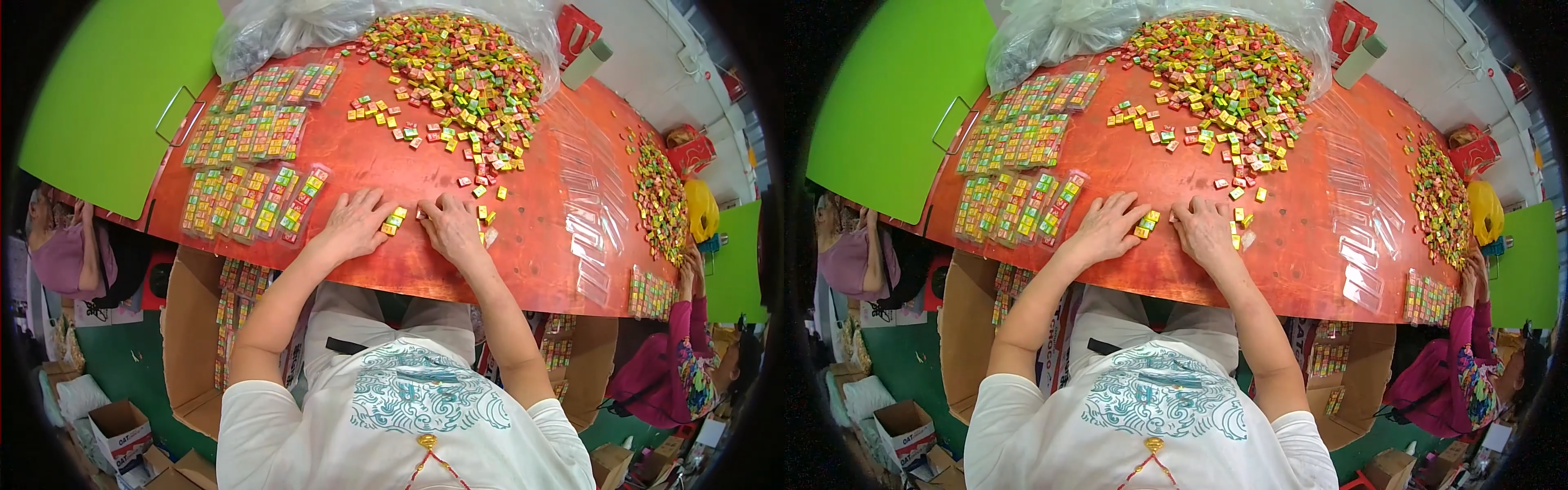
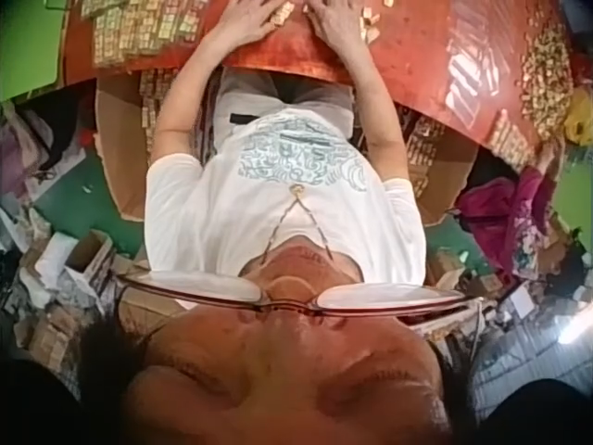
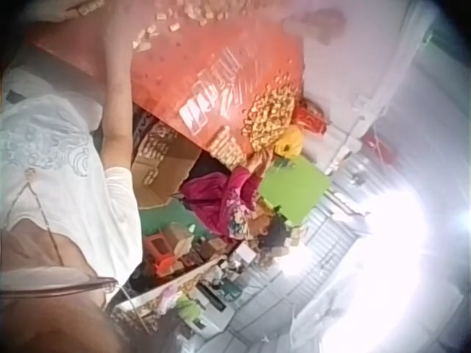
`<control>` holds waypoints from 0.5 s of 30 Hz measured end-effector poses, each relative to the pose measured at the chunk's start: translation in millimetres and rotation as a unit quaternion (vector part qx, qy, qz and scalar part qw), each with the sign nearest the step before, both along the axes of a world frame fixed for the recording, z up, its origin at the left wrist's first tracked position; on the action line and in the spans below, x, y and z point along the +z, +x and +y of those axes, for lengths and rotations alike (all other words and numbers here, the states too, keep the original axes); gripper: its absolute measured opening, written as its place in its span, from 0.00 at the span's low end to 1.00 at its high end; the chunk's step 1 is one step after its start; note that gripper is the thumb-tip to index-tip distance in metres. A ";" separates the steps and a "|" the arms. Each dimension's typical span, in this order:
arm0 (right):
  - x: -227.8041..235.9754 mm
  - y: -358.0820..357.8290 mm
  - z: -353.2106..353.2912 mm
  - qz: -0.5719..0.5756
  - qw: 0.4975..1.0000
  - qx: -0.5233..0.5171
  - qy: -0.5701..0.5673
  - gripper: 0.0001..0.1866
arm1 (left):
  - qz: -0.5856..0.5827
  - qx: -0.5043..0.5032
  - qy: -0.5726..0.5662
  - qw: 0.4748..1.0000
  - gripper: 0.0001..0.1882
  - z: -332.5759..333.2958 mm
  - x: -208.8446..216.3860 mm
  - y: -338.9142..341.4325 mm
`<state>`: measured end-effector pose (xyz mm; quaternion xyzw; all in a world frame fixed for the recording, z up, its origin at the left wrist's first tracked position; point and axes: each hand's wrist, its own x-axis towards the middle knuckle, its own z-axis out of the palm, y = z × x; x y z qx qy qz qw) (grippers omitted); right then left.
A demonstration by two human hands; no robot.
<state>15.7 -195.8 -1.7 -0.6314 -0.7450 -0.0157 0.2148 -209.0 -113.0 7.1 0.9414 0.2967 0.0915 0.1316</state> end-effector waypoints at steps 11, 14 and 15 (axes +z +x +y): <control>-1.0 1.8 -17.3 0.006 0.997 -0.073 0.005 0.10 | 0.024 0.145 0.068 0.987 0.30 -12.4 -10.3 36.0; -5.5 3.4 -18.2 0.002 0.993 -0.118 -0.012 0.12 | -0.007 0.194 0.046 0.980 0.30 -18.5 -16.0 60.9; -6.5 2.1 -18.2 0.002 0.992 -0.129 -0.009 0.12 | -0.020 0.230 0.057 0.971 0.30 -20.7 -18.1 67.8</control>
